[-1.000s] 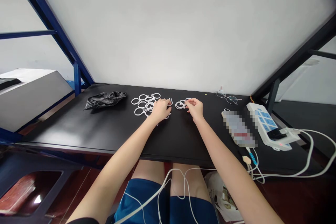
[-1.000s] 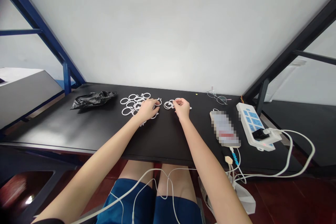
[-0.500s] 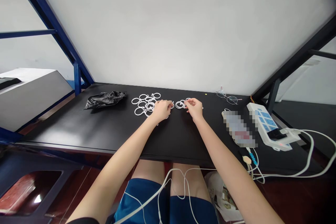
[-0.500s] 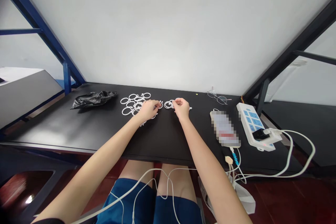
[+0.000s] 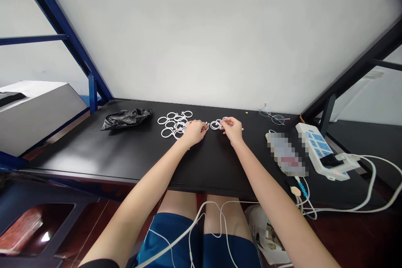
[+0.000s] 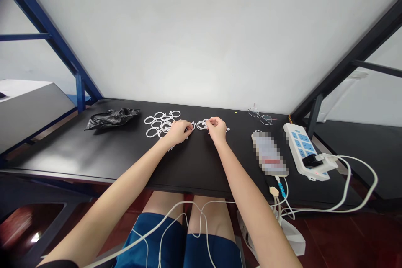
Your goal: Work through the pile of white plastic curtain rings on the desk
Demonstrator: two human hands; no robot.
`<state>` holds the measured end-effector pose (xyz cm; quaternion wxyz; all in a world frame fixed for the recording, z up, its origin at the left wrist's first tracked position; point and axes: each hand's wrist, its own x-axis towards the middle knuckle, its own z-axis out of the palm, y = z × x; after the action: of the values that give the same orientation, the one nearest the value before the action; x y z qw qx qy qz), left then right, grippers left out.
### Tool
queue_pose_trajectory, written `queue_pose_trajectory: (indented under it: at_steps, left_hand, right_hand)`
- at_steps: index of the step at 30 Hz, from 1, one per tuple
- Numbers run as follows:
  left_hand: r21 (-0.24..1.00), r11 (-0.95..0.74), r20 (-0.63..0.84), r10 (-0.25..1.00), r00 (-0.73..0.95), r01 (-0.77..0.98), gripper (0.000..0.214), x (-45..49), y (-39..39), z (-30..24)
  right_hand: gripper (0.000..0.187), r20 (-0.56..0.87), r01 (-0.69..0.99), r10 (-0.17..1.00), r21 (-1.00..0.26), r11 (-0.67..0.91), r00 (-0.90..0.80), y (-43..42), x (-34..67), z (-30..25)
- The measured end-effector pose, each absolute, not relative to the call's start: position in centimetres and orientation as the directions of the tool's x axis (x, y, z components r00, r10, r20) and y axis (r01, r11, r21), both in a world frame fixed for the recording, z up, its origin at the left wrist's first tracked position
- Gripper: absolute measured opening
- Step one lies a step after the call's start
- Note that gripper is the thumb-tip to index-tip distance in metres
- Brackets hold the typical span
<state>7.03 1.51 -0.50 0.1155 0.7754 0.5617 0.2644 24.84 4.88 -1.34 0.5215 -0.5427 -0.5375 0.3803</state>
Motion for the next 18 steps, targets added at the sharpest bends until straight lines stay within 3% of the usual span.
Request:
queue_pose_trajectory:
  at_steps: [18]
  left_hand:
    - [0.496,-0.503,0.427,0.851,0.306,0.708,0.013,7.51,1.18,0.09]
  right_hand:
    - [0.026,0.187,0.127,0.982,-0.975,0.183,0.018,4.23,24.23,-0.63]
